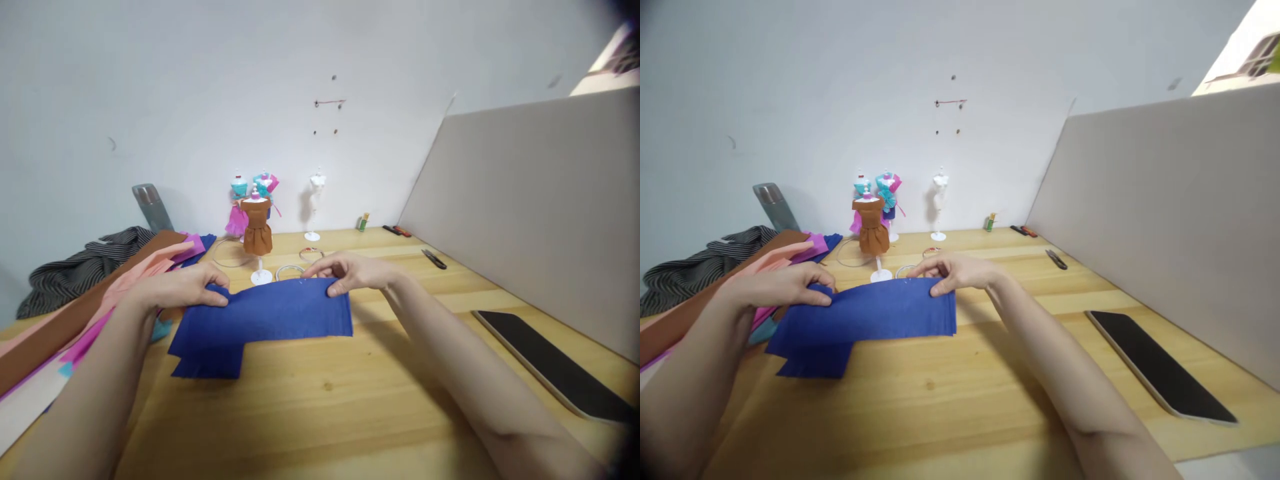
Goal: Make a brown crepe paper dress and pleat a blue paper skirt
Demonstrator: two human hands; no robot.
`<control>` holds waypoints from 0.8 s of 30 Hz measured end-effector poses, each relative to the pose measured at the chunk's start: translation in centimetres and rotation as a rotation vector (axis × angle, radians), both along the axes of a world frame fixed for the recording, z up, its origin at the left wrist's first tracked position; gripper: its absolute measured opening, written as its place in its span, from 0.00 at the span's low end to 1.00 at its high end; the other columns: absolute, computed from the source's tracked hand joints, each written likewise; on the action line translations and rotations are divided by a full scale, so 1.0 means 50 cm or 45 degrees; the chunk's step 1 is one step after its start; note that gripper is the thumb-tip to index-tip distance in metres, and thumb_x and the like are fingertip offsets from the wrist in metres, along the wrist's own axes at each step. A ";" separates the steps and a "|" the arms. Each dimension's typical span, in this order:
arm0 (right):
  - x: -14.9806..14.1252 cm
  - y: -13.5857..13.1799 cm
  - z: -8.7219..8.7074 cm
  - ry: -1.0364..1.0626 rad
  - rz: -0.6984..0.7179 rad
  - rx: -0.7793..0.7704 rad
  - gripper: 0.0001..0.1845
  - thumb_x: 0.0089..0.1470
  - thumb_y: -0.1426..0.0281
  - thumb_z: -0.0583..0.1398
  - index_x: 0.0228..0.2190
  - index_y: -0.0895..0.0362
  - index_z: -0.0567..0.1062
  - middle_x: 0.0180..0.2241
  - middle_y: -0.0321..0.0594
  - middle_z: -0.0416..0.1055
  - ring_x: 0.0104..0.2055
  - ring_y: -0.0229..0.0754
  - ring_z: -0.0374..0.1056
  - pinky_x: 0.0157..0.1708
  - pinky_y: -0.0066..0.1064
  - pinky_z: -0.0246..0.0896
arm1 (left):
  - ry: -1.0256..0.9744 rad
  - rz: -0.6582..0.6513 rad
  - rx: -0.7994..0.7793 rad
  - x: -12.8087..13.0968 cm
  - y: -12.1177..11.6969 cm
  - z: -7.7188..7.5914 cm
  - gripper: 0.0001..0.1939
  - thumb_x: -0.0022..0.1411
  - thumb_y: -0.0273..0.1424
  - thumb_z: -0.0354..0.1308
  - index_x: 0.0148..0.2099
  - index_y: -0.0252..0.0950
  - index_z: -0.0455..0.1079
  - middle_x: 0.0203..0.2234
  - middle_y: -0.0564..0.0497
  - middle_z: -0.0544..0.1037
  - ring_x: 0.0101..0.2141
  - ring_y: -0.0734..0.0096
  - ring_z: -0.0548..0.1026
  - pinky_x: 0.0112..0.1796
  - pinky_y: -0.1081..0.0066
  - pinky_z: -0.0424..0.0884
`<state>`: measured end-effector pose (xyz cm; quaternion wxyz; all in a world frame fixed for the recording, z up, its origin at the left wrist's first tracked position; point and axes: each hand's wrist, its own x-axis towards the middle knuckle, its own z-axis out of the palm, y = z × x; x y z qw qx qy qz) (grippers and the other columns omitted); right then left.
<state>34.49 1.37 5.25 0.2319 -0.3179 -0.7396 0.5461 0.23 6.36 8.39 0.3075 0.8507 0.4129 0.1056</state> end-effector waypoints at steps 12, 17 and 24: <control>-0.113 -0.028 0.074 -0.208 0.074 0.401 0.19 0.44 0.70 0.65 0.41 0.59 0.76 0.38 0.39 0.74 0.39 0.38 0.67 0.41 0.30 0.60 | -0.526 -0.201 -0.119 0.114 -0.059 -0.022 0.34 0.49 0.36 0.62 0.59 0.41 0.60 0.54 0.45 0.68 0.51 0.59 0.67 0.48 0.66 0.63; -0.144 -0.030 0.093 -0.106 -0.009 0.479 0.17 0.47 0.71 0.62 0.42 0.59 0.74 0.33 0.38 0.72 0.36 0.37 0.66 0.36 0.28 0.60 | -0.577 -0.294 -0.411 0.151 -0.064 -0.062 0.15 0.49 0.35 0.62 0.38 0.31 0.74 0.31 0.48 0.78 0.33 0.64 0.75 0.36 0.68 0.69; -0.086 -0.011 0.071 0.000 -0.262 0.336 0.26 0.46 0.70 0.64 0.49 0.59 0.69 0.25 0.31 0.64 0.24 0.31 0.58 0.23 0.23 0.53 | -0.615 -0.185 -0.608 0.101 -0.043 -0.041 0.13 0.51 0.36 0.62 0.35 0.32 0.75 0.30 0.47 0.79 0.33 0.65 0.76 0.38 0.67 0.69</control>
